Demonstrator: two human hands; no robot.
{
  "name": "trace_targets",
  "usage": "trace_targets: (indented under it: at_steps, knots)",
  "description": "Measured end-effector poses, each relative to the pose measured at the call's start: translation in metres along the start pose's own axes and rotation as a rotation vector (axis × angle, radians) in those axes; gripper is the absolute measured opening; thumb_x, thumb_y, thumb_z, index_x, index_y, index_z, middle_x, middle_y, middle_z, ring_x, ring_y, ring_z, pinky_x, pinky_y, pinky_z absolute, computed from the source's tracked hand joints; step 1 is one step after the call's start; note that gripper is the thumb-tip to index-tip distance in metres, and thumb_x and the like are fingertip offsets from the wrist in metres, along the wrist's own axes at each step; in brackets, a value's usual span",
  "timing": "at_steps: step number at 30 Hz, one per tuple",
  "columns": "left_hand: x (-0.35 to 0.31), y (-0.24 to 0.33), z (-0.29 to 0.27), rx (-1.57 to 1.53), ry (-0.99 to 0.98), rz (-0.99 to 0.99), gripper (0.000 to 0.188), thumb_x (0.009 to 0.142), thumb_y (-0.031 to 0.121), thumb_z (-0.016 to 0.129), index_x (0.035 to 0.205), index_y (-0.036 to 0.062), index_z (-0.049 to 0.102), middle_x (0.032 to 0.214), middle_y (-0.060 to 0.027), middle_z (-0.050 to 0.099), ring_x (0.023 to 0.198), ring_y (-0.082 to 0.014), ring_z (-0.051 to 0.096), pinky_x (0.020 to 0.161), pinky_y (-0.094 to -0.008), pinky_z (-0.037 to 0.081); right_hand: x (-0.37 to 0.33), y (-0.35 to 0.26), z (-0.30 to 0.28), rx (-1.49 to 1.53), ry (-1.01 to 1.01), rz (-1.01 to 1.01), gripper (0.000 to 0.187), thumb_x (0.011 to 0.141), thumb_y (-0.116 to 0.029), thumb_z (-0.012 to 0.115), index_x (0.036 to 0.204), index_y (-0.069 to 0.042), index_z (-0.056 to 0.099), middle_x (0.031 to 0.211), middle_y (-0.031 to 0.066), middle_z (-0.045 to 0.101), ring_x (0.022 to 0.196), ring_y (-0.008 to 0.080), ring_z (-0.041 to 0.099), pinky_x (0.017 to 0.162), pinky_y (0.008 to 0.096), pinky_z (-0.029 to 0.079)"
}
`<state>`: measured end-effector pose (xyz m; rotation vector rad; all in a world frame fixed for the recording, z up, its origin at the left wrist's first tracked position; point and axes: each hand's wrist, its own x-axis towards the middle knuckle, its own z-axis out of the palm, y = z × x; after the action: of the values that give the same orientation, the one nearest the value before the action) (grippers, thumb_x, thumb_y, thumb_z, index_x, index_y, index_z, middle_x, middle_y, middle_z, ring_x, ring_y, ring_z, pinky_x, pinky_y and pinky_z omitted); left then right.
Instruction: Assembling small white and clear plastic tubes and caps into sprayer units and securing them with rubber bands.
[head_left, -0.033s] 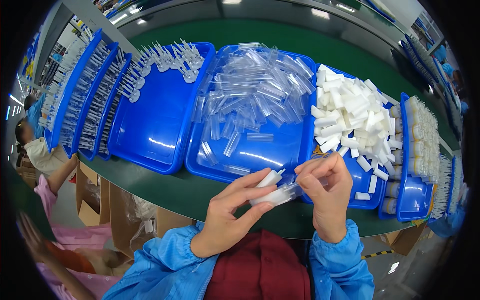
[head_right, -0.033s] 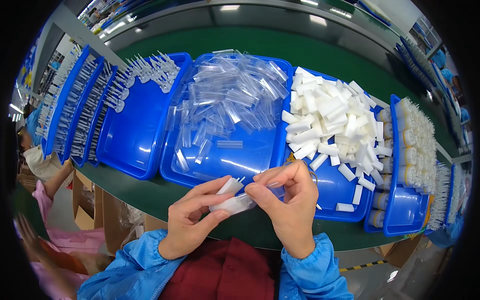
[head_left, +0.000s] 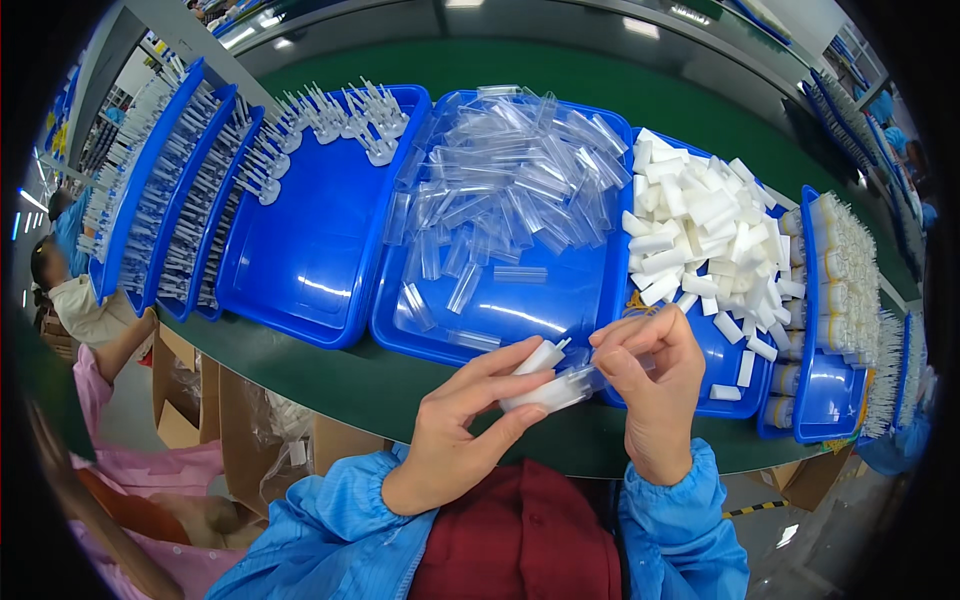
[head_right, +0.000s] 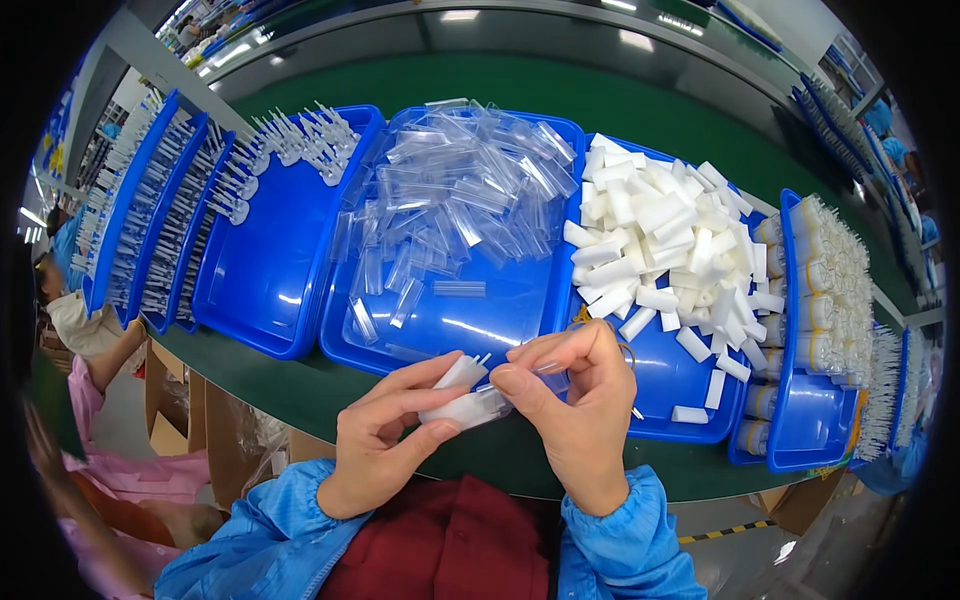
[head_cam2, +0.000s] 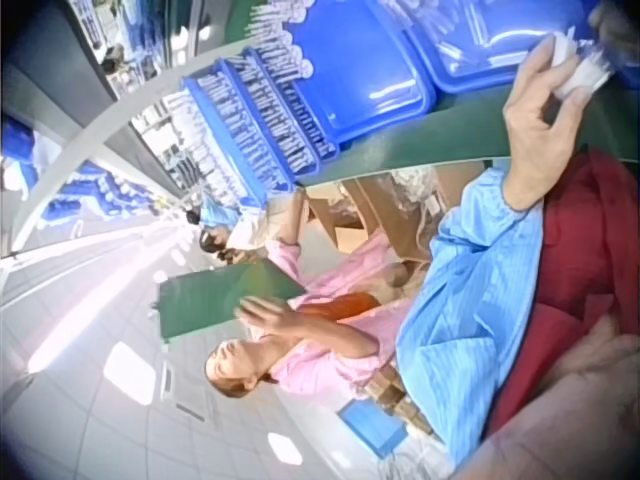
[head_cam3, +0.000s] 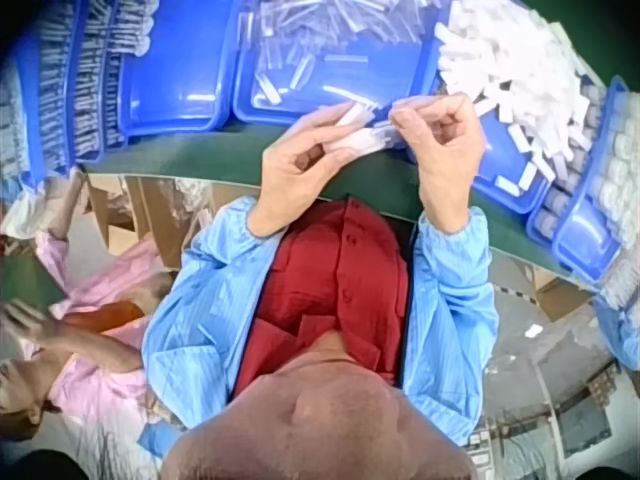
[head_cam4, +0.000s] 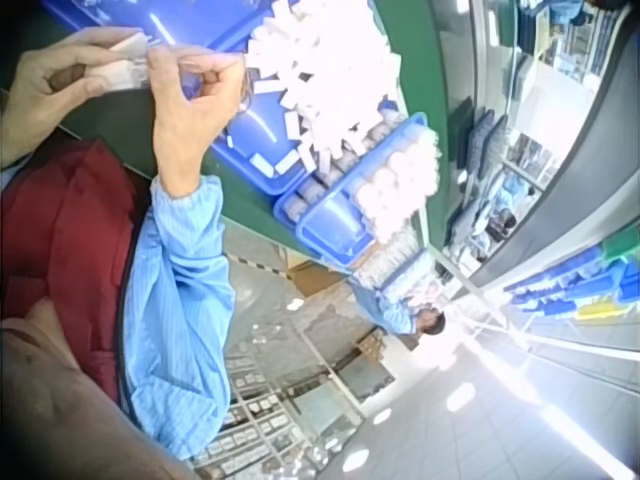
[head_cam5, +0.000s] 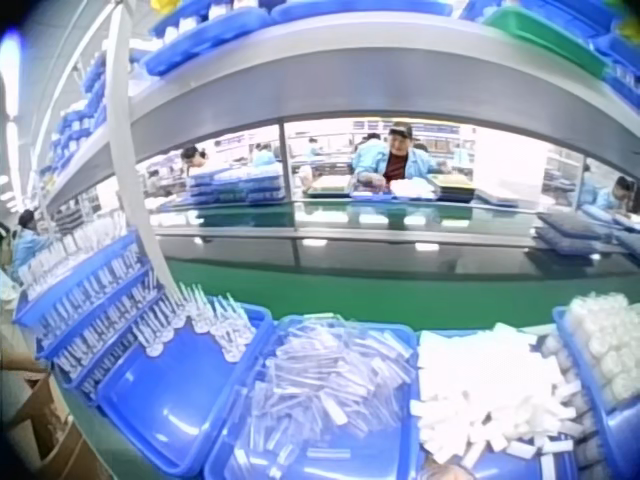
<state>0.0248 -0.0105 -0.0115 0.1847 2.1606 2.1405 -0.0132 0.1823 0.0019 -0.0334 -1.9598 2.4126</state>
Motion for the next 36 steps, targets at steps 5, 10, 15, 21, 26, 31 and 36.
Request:
trace_targets:
  at_steps: [5,10,15,21,26,31,36]
  knots:
    - [-0.002,-0.002,0.001,-0.028,0.021,-0.024,0.032,0.091,0.004,0.074,0.123,0.0034,0.073,0.139,-0.0185,0.061,0.126,-0.0271,0.062,0.103,-0.0363,0.05,-0.003,0.005,-0.001,-0.115,-0.031,-0.056,0.038,0.078,0.0,0.085,0.092,-0.007,0.05,0.085,0.0119,0.07,0.089,0.0214,0.069,0.085,0.0336,0.053]
    - [0.0,0.0,0.002,-0.004,0.013,0.014,0.028,0.091,0.004,0.074,0.119,0.0034,0.074,0.135,-0.0189,0.063,0.122,-0.0273,0.064,0.101,-0.0358,0.051,-0.01,0.016,0.007,-0.102,0.035,-0.233,0.038,0.078,-0.001,0.086,0.093,-0.006,0.052,0.083,0.0116,0.071,0.087,0.0224,0.069,0.083,0.0343,0.053]
    - [0.002,0.001,0.003,0.063,0.042,0.074,0.024,0.089,0.003,0.075,0.113,0.0033,0.077,0.13,-0.0181,0.066,0.115,-0.0267,0.067,0.097,-0.0352,0.053,-0.017,0.02,0.01,-0.101,0.039,-0.255,0.038,0.078,-0.001,0.086,0.094,-0.005,0.052,0.086,0.0122,0.071,0.09,0.0232,0.069,0.084,0.0347,0.053]
    - [0.005,0.001,0.007,0.216,0.082,0.179,0.024,0.087,0.002,0.076,0.111,0.0027,0.077,0.128,-0.0185,0.067,0.111,-0.0276,0.069,0.094,-0.0345,0.055,-0.022,0.007,0.014,-0.096,0.049,-0.059,0.035,0.08,-0.001,0.085,0.094,-0.004,0.053,0.089,0.0132,0.071,0.095,0.0226,0.068,0.087,0.0347,0.052]
    - [0.002,0.002,0.009,0.239,0.074,0.169,0.031,0.088,0.002,0.075,0.119,0.003,0.074,0.135,-0.021,0.063,0.12,-0.0321,0.066,0.098,-0.0372,0.054,-0.014,0.023,0.01,-0.308,0.095,-0.295,0.033,0.082,-0.001,0.083,0.096,-0.002,0.053,0.092,0.0146,0.07,0.095,0.0201,0.068,0.087,0.0334,0.053]
    - [-0.001,0.0,0.008,0.252,0.06,0.169,0.036,0.09,0.002,0.074,0.125,0.0026,0.071,0.14,-0.0231,0.06,0.124,-0.0348,0.064,0.101,-0.0388,0.052,-0.012,0.015,0.012,-0.169,-0.055,0.036,0.034,0.084,-0.005,0.083,0.098,-0.001,0.052,0.1,0.0156,0.068,0.09,0.0155,0.067,0.083,0.0299,0.053]
    - [-0.002,-0.001,0.006,0.171,0.059,0.131,0.038,0.094,0.007,0.07,0.132,0.0008,0.066,0.149,-0.0236,0.051,0.134,-0.0355,0.056,0.108,-0.04,0.046,-0.011,0.01,0.012,-0.314,-0.086,-0.049,0.048,0.08,-0.011,0.086,0.115,0.002,0.056,0.118,0.0172,0.064,0.102,0.0216,0.064,0.089,0.0349,0.051]
